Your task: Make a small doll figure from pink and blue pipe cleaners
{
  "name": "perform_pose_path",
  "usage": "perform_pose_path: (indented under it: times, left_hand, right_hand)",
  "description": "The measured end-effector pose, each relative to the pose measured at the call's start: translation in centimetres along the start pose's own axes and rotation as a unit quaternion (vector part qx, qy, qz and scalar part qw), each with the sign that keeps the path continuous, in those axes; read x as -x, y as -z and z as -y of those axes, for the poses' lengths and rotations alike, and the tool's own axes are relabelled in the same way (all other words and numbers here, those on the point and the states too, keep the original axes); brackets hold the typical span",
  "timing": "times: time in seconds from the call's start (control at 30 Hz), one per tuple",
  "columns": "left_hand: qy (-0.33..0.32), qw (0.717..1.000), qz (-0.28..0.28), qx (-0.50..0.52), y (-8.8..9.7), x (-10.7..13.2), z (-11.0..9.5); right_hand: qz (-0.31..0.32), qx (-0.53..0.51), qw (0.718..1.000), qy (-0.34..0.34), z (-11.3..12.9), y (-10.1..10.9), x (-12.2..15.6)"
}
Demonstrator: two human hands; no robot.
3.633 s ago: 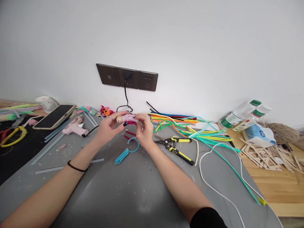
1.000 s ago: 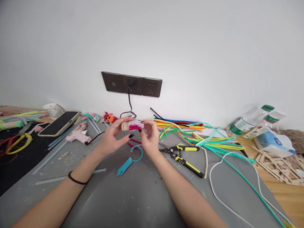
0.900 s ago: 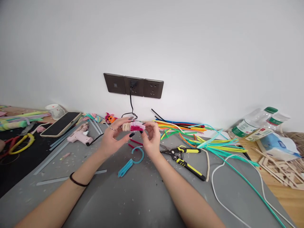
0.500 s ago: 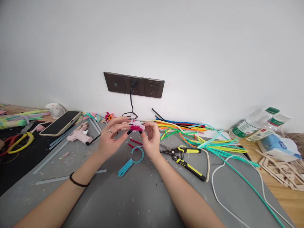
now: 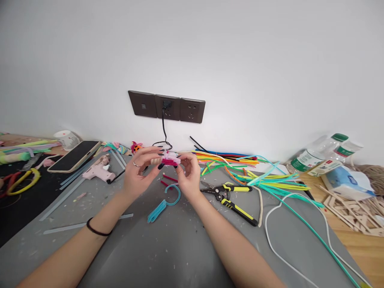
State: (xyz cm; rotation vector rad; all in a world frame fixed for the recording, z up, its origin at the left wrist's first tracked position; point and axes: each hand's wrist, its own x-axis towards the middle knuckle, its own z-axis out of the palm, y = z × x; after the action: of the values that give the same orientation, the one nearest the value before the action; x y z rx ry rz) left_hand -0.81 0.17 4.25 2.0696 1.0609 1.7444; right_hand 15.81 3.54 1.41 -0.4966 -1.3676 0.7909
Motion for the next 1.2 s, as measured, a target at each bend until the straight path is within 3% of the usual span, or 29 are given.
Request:
perform_pose_path:
  times: [0.13,0.3,0.37,0.5,0.63,0.73,0.83,0.97,1.2]
  left_hand:
    - [0.125,0.982,-0.012,0.144,-1.0,0.2,0.8]
    - [0.174,0.951,-0.037,0.251,-1.5,0.0,1.4]
    - [0.177,0.950,-0.100,0.237,-1.1,-0.2,1.3]
    - [0.146,0.941,-0.279,0.127,0.1,-0.8,1.3]
    - [0.120,0.928,-0.343,0.076,1.0,-1.2,1.5]
    - [0.102,0.926,-0.358,0.065,1.3,-1.4,1.7]
    - [0.135,0.920,-0.360,0.070,1.3,-1.3,2.0]
    - [0.185,0.920,-0.334,0.086,1.4,-1.3,2.1]
    - [0.206,0.927,-0.299,0.097,1.1,-1.3,1.9]
  right_hand:
    - [-0.007,0.006,1.000,0.028,0.0,-0.2,-0.1]
    - [-0.009,0.017,0.999,0.043,-0.2,-0.2,-0.1]
    - [-0.009,0.019,0.999,0.047,-0.3,-0.2,-0.1]
    - [-0.007,0.023,0.998,0.050,-0.7,-0.1,0.0]
    - [-0.013,0.032,0.999,0.038,-1.1,0.1,0.0]
    - [-0.033,0.038,0.998,0.025,-1.2,0.3,-0.3]
    - [-0.063,0.033,0.997,0.010,-1.2,0.6,-0.7]
    - [-0.102,0.028,0.994,-0.016,-1.1,0.9,-1.1]
    - [-0.128,0.048,0.990,-0.043,-1.3,1.3,-1.5]
